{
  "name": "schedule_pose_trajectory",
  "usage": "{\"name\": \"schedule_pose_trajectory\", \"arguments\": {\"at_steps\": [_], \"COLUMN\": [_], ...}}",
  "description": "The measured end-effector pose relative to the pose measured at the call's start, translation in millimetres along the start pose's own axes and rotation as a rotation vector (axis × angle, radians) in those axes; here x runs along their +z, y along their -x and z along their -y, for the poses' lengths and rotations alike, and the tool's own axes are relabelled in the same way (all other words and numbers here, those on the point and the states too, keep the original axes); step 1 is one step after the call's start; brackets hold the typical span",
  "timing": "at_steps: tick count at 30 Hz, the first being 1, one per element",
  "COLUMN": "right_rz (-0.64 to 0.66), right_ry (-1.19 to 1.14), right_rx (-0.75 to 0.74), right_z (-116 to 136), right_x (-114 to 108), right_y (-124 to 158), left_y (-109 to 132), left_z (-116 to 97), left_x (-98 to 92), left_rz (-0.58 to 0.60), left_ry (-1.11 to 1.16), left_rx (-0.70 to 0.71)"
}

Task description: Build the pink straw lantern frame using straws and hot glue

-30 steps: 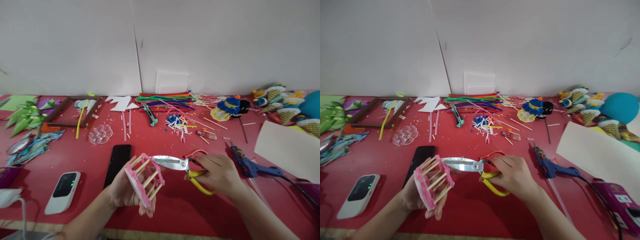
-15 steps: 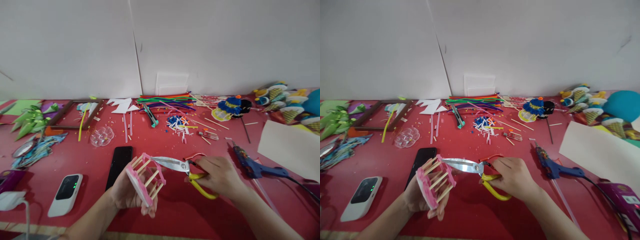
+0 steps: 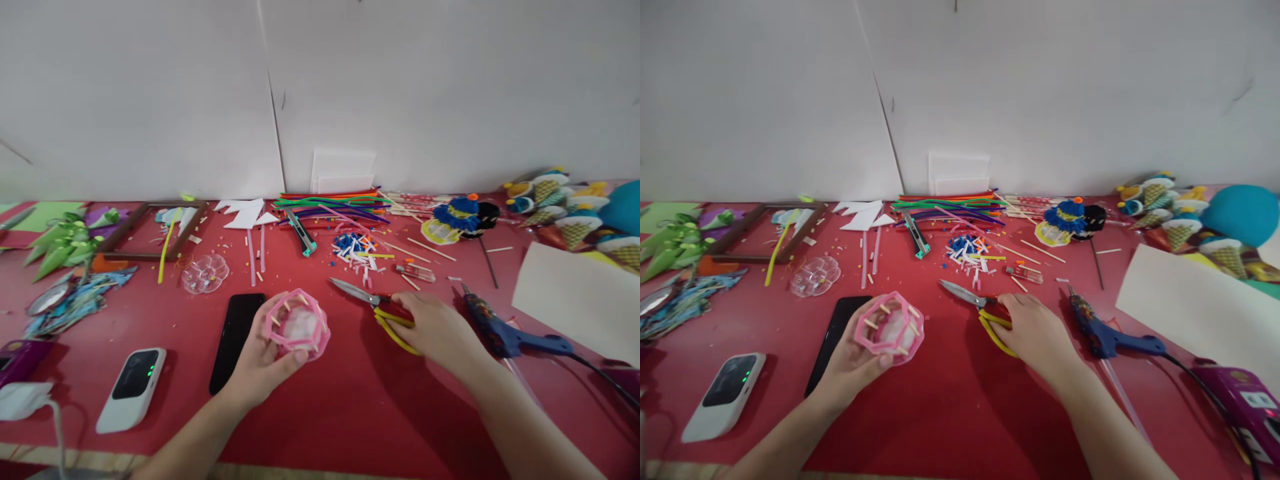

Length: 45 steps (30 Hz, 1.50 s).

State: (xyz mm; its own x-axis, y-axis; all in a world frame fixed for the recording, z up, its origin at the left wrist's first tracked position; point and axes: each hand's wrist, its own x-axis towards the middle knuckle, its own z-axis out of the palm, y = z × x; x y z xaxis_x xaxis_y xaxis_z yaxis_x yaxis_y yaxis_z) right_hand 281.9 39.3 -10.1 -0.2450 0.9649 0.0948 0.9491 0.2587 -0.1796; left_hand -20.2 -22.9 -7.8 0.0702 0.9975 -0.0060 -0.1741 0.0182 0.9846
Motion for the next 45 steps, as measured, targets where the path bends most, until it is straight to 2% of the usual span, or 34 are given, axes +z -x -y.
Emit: {"name": "schedule_pose_trajectory", "arguments": {"at_steps": [2, 5, 6, 8, 12, 15, 18, 23, 27, 29, 32, 37, 41, 45], "right_rz": [-0.116, -0.259, -0.26, -0.183, -0.004, 0.0, -0.05, -0.063, 0.005, 0.001, -0.023, -0.034, -0.049, 0.046], "right_ry": [-0.077, -0.241, -0.314, -0.446, -0.64, -0.735, -0.796, -0.958, -1.225, -1.285, -1.306, -1.288, -1.247, -1.209], "right_rx": [-0.09, -0.224, -0.276, -0.373, -0.428, -0.423, -0.445, -0.377, -0.225, -0.165, -0.1, -0.046, -0.03, -0.045], "right_z": [-0.5, 9.7, 16.3, 32.2, 59.0, 65.1, 64.5, 63.9, 66.6, 68.0, 67.9, 60.9, 57.0, 58.8], "right_x": [-2.6, -7.6, -8.3, -6.4, 8.3, 18.0, 19.5, 17.7, 23.2, 25.4, 26.7, 26.1, 24.8, 22.1], "right_y": [2.0, 8.0, 10.3, 14.3, 14.9, 10.6, 8.4, 9.5, 9.4, 8.9, 7.5, 4.0, 3.4, 4.7], "left_y": [-0.2, 0.3, 0.6, 1.1, -0.3, -3.3, -5.6, -7.4, -9.3, -10.0, -10.2, -10.1, -9.8, -9.2], "left_z": [-0.5, -2.5, -2.1, 1.4, 12.2, 13.7, 8.4, 1.5, 1.2, 0.1, -4.1, -11.2, -13.0, -16.5], "left_x": [1.8, 5.4, 6.8, 9.3, 12.4, 13.5, 13.7, 8.6, 3.4, 2.0, 0.7, -2.5, -4.5, -0.4], "left_rz": [-0.02, 0.023, 0.04, 0.071, 0.042, -0.029, -0.002, 0.069, 0.094, 0.085, 0.082, 0.146, 0.171, 0.167], "left_ry": [-0.172, -0.412, -0.471, -0.556, -0.583, -0.494, -0.488, -0.461, -0.492, -0.536, -0.607, -0.737, -0.686, -0.596], "left_rx": [0.091, 0.239, 0.275, 0.288, 0.199, 0.154, 0.157, 0.22, 0.229, 0.243, 0.28, 0.291, 0.309, 0.278]}}
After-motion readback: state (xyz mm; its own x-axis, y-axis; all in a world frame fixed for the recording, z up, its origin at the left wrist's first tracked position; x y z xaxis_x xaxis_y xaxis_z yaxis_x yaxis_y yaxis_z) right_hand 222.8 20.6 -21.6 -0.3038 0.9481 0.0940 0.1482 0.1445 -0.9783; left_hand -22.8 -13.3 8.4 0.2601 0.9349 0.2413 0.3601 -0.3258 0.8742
